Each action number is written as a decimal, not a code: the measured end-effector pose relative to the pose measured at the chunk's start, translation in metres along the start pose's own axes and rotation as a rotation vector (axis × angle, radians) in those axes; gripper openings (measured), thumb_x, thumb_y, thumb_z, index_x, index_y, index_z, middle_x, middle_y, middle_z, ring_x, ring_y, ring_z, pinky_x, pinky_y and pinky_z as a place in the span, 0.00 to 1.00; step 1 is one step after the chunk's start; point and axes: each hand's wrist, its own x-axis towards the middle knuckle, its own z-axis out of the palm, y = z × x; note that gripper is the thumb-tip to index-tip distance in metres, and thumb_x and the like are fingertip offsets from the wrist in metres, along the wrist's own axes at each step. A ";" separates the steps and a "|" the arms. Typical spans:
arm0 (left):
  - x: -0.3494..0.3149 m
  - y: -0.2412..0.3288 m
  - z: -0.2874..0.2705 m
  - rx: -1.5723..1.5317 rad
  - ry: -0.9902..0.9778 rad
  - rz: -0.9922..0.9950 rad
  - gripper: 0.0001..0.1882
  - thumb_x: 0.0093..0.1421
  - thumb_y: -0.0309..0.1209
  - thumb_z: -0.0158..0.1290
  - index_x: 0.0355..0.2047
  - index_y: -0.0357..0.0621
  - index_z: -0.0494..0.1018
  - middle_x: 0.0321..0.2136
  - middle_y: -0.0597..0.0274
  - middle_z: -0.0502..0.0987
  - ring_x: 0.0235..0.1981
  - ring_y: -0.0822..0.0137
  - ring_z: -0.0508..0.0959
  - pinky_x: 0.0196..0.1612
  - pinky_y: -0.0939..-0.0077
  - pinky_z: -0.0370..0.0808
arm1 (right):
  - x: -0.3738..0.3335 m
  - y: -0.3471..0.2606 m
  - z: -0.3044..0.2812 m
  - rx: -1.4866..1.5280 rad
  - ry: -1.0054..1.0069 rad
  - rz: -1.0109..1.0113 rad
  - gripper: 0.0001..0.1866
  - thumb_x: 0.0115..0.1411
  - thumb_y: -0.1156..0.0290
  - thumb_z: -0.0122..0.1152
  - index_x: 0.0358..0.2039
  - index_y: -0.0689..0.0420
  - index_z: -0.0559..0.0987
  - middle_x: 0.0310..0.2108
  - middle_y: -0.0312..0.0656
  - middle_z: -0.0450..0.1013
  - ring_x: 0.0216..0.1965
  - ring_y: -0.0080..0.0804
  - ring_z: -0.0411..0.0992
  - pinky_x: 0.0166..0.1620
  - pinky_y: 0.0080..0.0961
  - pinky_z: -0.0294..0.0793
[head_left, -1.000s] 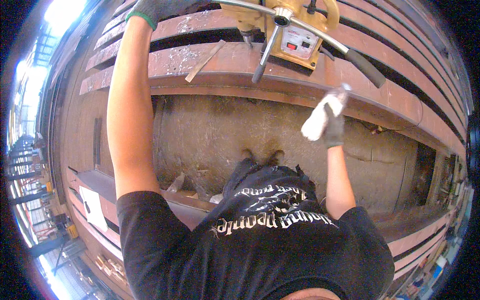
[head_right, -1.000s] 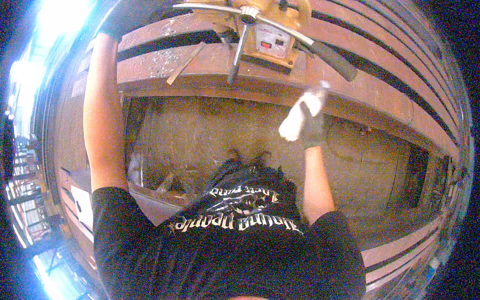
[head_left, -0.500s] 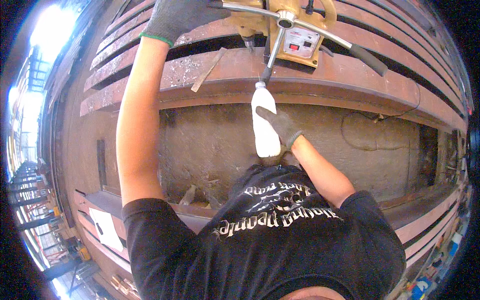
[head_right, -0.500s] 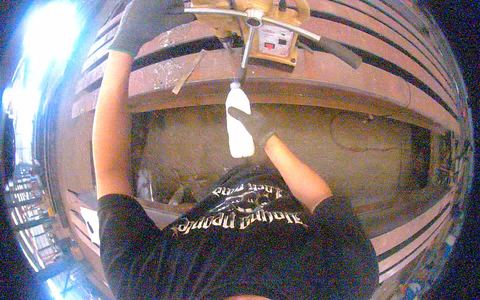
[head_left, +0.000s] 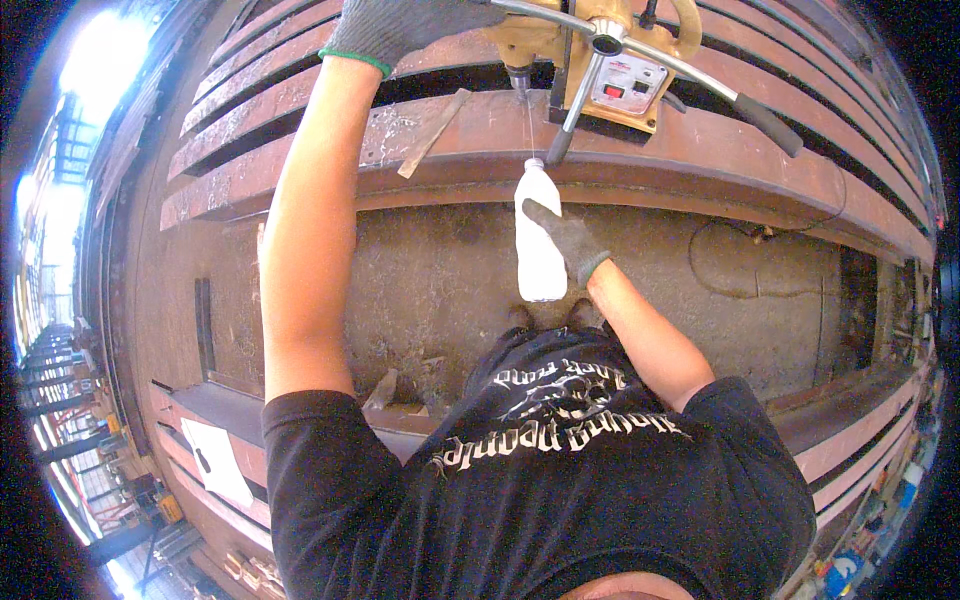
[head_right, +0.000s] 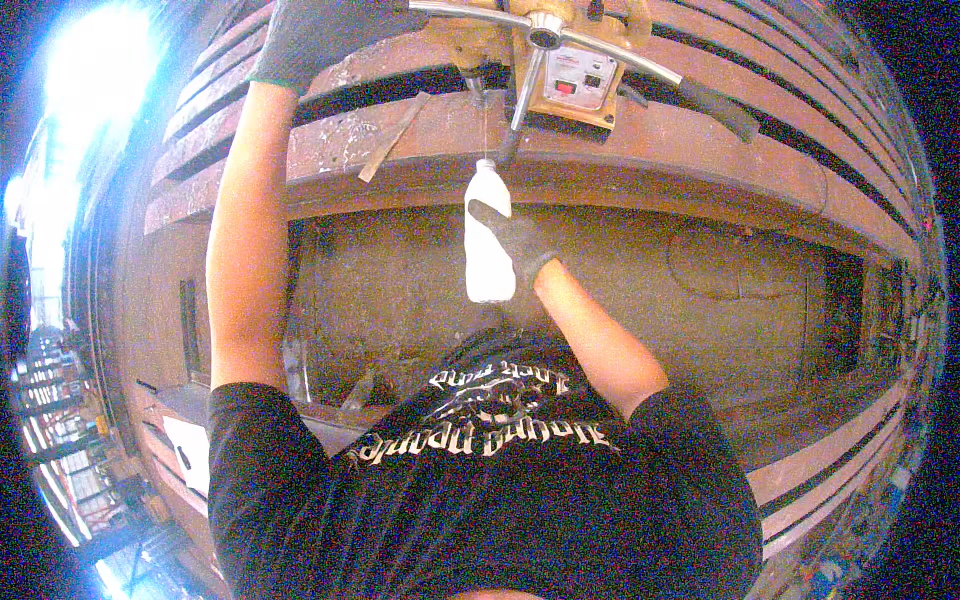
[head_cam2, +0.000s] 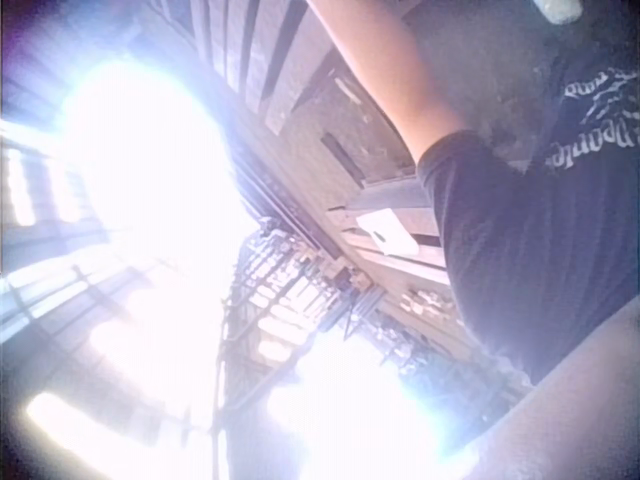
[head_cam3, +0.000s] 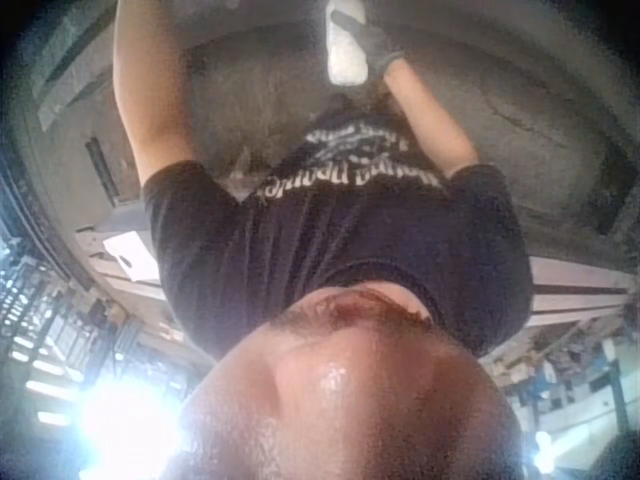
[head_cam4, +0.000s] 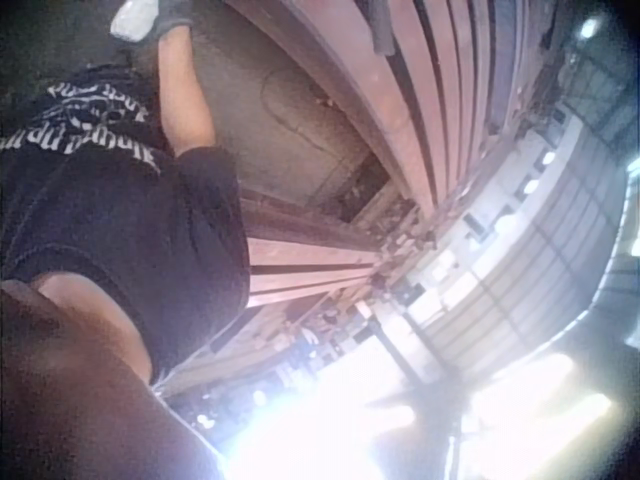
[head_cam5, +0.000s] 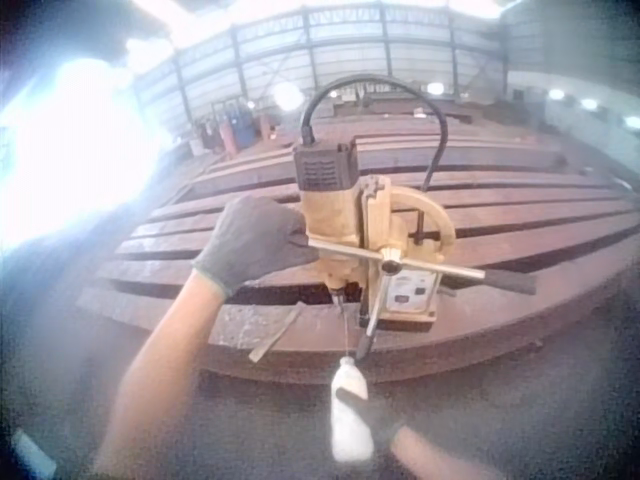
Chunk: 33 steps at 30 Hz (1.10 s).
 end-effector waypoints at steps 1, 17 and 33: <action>0.000 0.000 0.000 0.007 -0.002 0.001 0.22 0.55 0.55 0.60 0.25 0.49 0.82 0.22 0.53 0.80 0.26 0.50 0.82 0.31 0.57 0.78 | 0.001 0.002 0.000 -0.015 -0.011 -0.009 0.29 0.59 0.48 0.73 0.47 0.62 0.82 0.36 0.42 0.81 0.32 0.30 0.80 0.37 0.30 0.82; -0.002 0.000 0.004 -0.010 0.029 0.020 0.23 0.54 0.56 0.61 0.24 0.48 0.81 0.22 0.54 0.80 0.27 0.51 0.83 0.30 0.58 0.77 | 0.008 0.015 -0.002 -0.206 0.093 -0.019 0.36 0.55 0.41 0.74 0.45 0.65 0.83 0.35 0.47 0.83 0.33 0.35 0.82 0.38 0.33 0.82; -0.001 0.017 0.016 -0.086 -0.024 -0.089 0.16 0.51 0.43 0.67 0.26 0.44 0.78 0.23 0.49 0.80 0.27 0.47 0.81 0.31 0.56 0.74 | -0.030 -0.009 -0.031 -0.302 0.026 -0.163 0.36 0.54 0.37 0.72 0.48 0.58 0.84 0.39 0.42 0.83 0.39 0.34 0.81 0.43 0.33 0.79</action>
